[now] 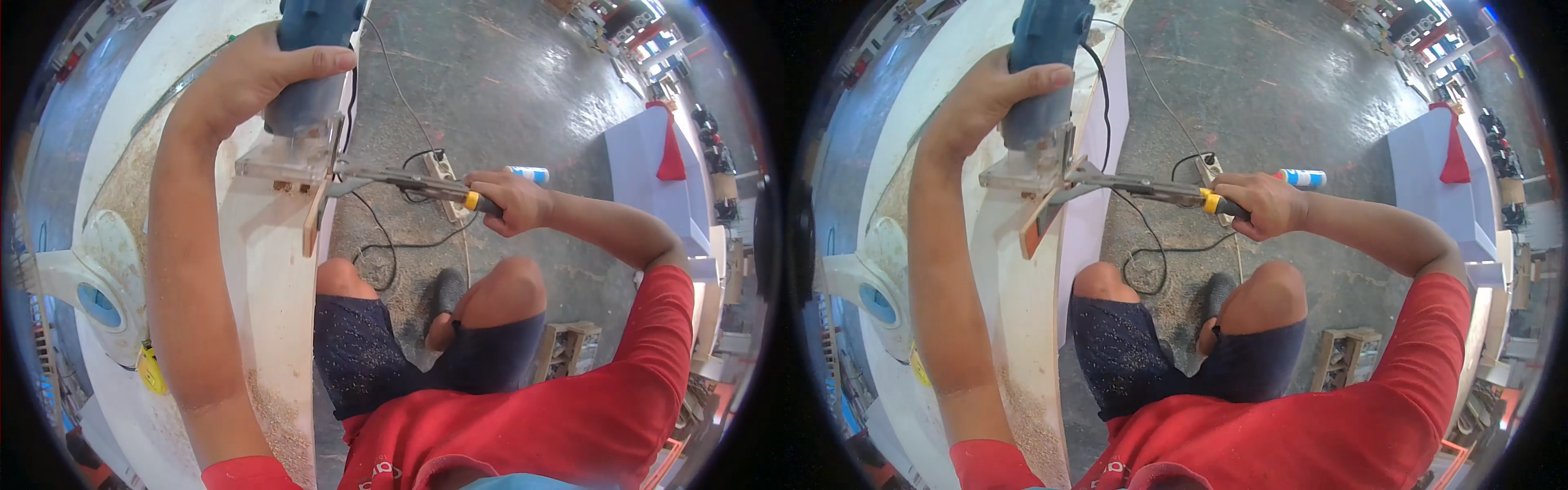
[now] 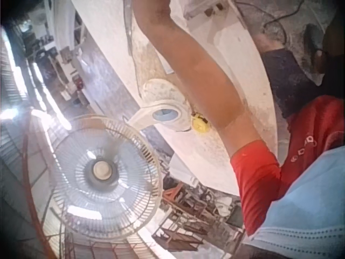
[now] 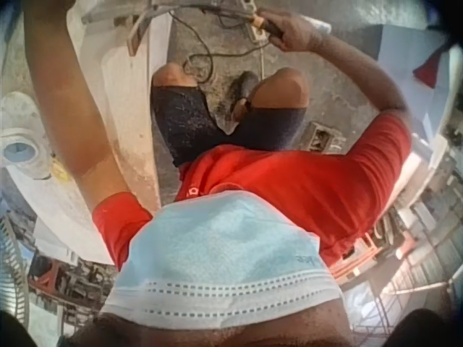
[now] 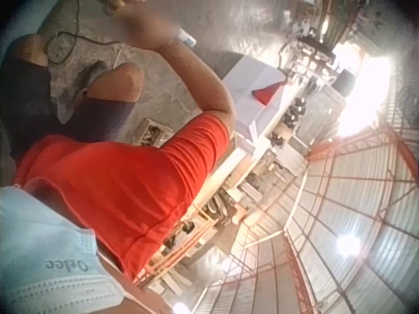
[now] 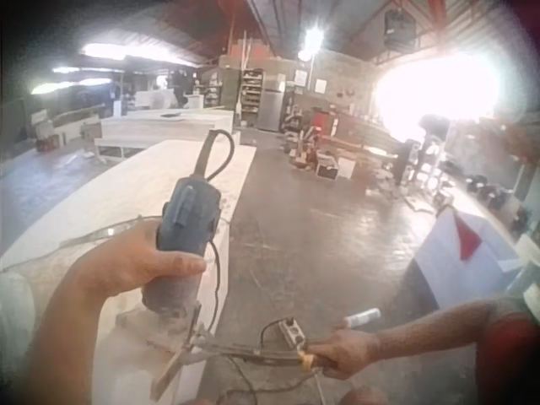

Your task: The person uses a power trimmer to cut grooves into a piece of white wood, then uses pliers to remove small remaining wood pieces from the grooves.

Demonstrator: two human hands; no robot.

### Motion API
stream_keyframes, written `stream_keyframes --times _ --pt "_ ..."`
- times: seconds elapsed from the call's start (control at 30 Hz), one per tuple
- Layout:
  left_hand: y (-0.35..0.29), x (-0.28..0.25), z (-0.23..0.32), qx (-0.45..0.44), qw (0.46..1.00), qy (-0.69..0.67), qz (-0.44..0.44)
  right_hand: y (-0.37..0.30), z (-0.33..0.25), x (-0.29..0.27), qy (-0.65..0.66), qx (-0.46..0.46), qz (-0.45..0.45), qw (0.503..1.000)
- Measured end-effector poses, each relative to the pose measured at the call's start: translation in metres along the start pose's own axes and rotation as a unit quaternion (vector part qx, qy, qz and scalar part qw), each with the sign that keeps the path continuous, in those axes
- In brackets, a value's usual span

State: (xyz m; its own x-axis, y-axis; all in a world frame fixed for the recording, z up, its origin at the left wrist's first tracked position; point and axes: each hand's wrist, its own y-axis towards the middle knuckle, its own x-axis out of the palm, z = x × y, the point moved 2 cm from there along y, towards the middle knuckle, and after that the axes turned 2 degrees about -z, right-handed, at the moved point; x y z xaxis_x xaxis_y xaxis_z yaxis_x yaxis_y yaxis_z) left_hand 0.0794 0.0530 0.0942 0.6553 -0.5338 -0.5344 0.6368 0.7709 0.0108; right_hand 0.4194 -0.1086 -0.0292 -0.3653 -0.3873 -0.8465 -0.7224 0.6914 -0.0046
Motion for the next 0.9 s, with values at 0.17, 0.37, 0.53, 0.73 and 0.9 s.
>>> stream_keyframes --times 0.17,0.37,0.53,0.73,0.9 --pt "-0.005 -0.003 0.002 -0.024 0.999 -0.029 0.023 0.022 0.034 0.017 0.010 -0.098 0.013 0.995" --pt "-0.007 -0.007 -0.001 -0.059 0.997 -0.015 0.055 0.026 0.024 0.026 0.016 -0.066 0.054 0.996" --pt "-0.028 -0.007 0.002 -0.016 0.997 -0.022 0.068 -0.033 0.042 0.070 0.121 0.160 0.071 0.977" --pt "-0.022 0.000 0.002 0.022 0.997 -0.032 0.064 -0.166 0.116 0.220 0.019 0.488 0.071 0.870" --pt "-0.021 -0.001 -0.003 0.087 0.990 0.006 0.108 -0.134 0.092 0.128 0.047 0.405 0.240 0.881"
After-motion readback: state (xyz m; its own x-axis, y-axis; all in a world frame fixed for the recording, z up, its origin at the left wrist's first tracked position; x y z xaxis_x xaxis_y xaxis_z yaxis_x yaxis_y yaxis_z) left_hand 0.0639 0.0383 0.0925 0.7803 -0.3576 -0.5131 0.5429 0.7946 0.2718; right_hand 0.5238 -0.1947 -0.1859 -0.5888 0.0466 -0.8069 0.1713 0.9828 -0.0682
